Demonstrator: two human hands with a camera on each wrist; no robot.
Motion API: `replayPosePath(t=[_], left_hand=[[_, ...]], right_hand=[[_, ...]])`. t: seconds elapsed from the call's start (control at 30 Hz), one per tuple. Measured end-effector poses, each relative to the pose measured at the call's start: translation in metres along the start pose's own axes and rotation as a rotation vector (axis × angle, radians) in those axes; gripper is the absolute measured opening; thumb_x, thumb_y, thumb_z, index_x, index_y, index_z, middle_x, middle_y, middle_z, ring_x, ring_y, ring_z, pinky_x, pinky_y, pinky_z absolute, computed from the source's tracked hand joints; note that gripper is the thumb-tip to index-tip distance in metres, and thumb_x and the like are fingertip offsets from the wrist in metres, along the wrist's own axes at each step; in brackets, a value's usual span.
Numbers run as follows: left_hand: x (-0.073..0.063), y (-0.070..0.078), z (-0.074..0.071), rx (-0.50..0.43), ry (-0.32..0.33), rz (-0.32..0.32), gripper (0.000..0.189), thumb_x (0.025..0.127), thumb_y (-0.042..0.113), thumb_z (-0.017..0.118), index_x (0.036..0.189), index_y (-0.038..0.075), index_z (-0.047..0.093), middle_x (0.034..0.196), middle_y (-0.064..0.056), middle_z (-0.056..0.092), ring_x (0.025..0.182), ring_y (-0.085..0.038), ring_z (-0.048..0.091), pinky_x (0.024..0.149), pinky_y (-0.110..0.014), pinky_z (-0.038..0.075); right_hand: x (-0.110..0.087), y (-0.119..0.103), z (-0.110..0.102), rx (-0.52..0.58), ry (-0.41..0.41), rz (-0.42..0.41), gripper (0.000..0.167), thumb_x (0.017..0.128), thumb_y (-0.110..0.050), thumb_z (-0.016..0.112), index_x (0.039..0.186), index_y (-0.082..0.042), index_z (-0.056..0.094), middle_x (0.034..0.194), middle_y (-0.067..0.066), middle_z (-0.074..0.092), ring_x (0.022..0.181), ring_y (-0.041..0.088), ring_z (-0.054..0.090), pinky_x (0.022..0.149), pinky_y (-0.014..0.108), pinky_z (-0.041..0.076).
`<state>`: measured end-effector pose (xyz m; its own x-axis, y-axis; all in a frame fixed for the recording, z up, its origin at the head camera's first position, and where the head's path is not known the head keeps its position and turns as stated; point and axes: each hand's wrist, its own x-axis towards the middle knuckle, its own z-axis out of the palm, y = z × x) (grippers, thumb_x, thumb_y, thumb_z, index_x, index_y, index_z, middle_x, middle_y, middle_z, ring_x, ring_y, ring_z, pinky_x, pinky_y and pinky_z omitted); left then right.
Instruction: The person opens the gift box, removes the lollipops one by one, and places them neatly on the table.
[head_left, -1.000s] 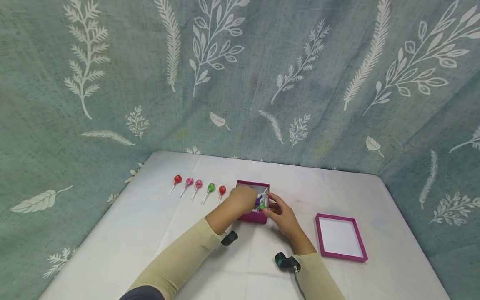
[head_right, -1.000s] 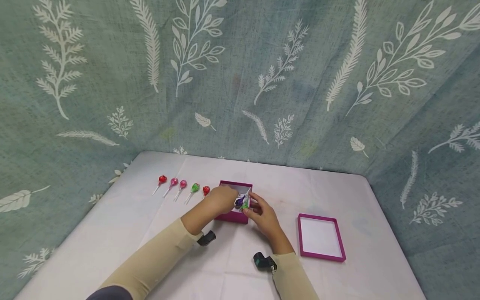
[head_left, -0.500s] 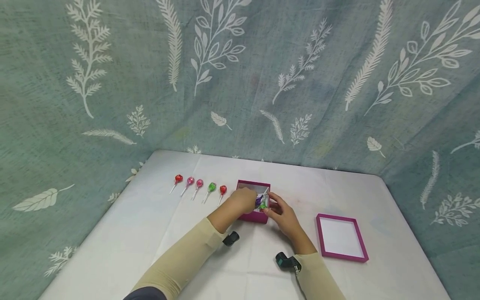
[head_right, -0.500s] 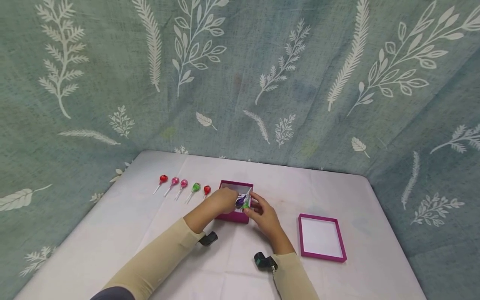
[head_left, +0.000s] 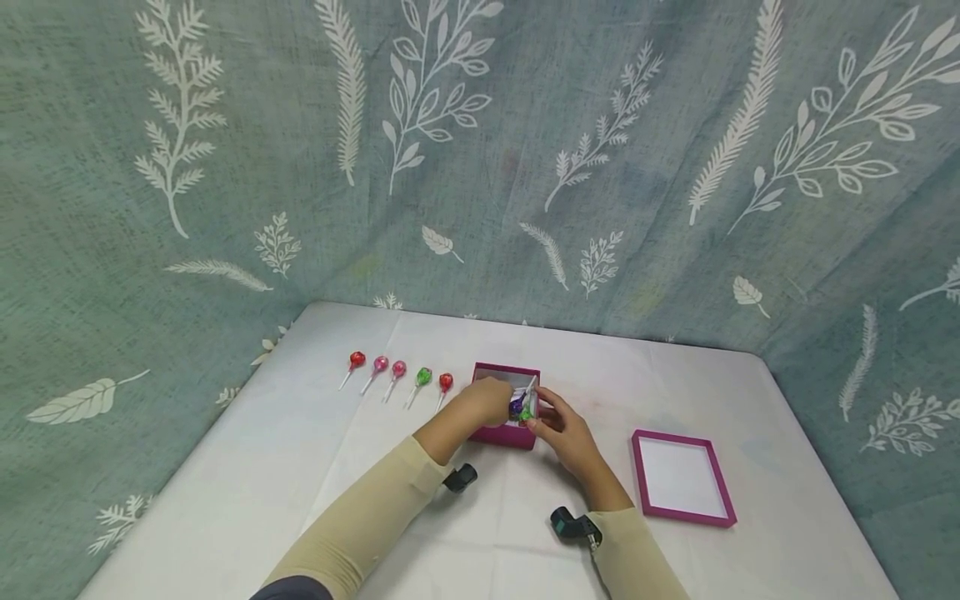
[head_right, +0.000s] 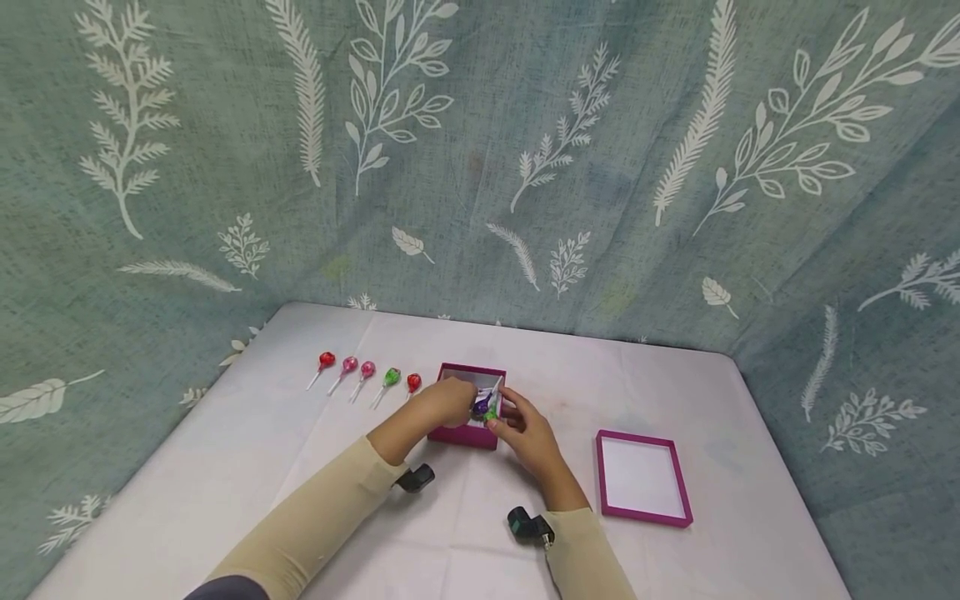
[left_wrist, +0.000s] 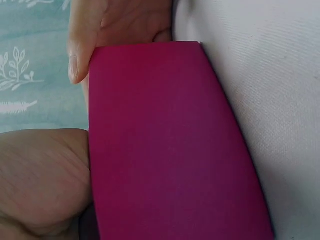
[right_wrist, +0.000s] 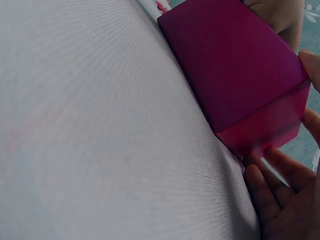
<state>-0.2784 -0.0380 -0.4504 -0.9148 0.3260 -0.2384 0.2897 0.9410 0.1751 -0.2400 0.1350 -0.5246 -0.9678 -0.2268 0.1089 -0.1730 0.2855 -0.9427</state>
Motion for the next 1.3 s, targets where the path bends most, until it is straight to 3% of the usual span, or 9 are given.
replayPosePath(t=[0.2, 0.33, 0.43, 0.73, 0.87, 1.1, 1.3], left_hand=[[-0.003, 0.001, -0.004, 0.01, 0.016, 0.022, 0.031, 0.083, 0.021, 0.076, 0.111, 0.009, 0.071, 0.099, -0.006, 0.07, 0.083, -0.021, 0.064, 0.08, -0.041, 0.053], [-0.006, 0.004, -0.01, -0.012, 0.018, 0.038, 0.044, 0.086, 0.029, 0.073, 0.127, 0.014, 0.064, 0.113, -0.006, 0.068, 0.1, -0.024, 0.063, 0.087, -0.047, 0.05], [-0.008, 0.005, -0.013, -0.027, 0.011, 0.057, 0.044, 0.089, 0.028, 0.071, 0.13, 0.017, 0.062, 0.115, -0.003, 0.067, 0.102, -0.023, 0.062, 0.088, -0.047, 0.05], [-0.007, -0.001, -0.011, -0.13, 0.026, 0.101, 0.032, 0.088, 0.024, 0.072, 0.117, 0.011, 0.067, 0.098, -0.001, 0.067, 0.09, -0.018, 0.061, 0.082, -0.04, 0.051], [-0.005, -0.005, -0.01, -0.147, 0.075, 0.112, 0.029, 0.087, 0.022, 0.075, 0.113, 0.013, 0.067, 0.093, 0.002, 0.066, 0.084, -0.016, 0.061, 0.078, -0.037, 0.052], [-0.007, -0.008, -0.015, -0.145, 0.192, 0.091, 0.026, 0.093, 0.03, 0.065, 0.111, 0.012, 0.065, 0.086, 0.004, 0.065, 0.074, -0.013, 0.058, 0.071, -0.035, 0.049], [-0.011, -0.012, -0.017, -0.217, 0.209, 0.076, 0.032, 0.097, 0.034, 0.06, 0.112, 0.006, 0.059, 0.076, 0.002, 0.059, 0.065, -0.015, 0.056, 0.06, -0.033, 0.046]], right_hand=[[-0.01, -0.025, -0.004, -0.012, -0.017, -0.026, 0.061, 0.093, -0.018, 0.068, 0.146, -0.006, 0.041, 0.134, 0.026, 0.053, 0.115, 0.038, 0.058, 0.091, 0.047, 0.049], [-0.01, -0.026, -0.006, 0.002, -0.027, -0.03, 0.062, 0.093, -0.019, 0.068, 0.146, -0.006, 0.042, 0.134, 0.027, 0.052, 0.116, 0.039, 0.057, 0.092, 0.047, 0.048], [-0.009, -0.026, -0.007, 0.004, -0.041, -0.021, 0.063, 0.093, -0.022, 0.068, 0.148, -0.008, 0.041, 0.135, 0.026, 0.052, 0.117, 0.038, 0.057, 0.092, 0.047, 0.048], [-0.01, -0.027, -0.006, -0.005, -0.038, -0.014, 0.063, 0.093, -0.022, 0.069, 0.148, -0.008, 0.041, 0.135, 0.026, 0.051, 0.117, 0.038, 0.057, 0.092, 0.047, 0.048], [-0.011, -0.028, -0.005, 0.001, -0.037, -0.022, 0.064, 0.092, -0.02, 0.069, 0.147, -0.006, 0.04, 0.135, 0.027, 0.051, 0.117, 0.04, 0.056, 0.092, 0.048, 0.048], [-0.01, -0.027, -0.006, 0.033, -0.046, -0.053, 0.063, 0.092, -0.016, 0.068, 0.147, -0.001, 0.039, 0.134, 0.03, 0.051, 0.118, 0.042, 0.055, 0.095, 0.048, 0.046], [-0.01, -0.026, -0.006, 0.029, -0.047, -0.055, 0.064, 0.092, -0.018, 0.069, 0.147, -0.003, 0.04, 0.135, 0.029, 0.05, 0.118, 0.041, 0.055, 0.095, 0.048, 0.046]])
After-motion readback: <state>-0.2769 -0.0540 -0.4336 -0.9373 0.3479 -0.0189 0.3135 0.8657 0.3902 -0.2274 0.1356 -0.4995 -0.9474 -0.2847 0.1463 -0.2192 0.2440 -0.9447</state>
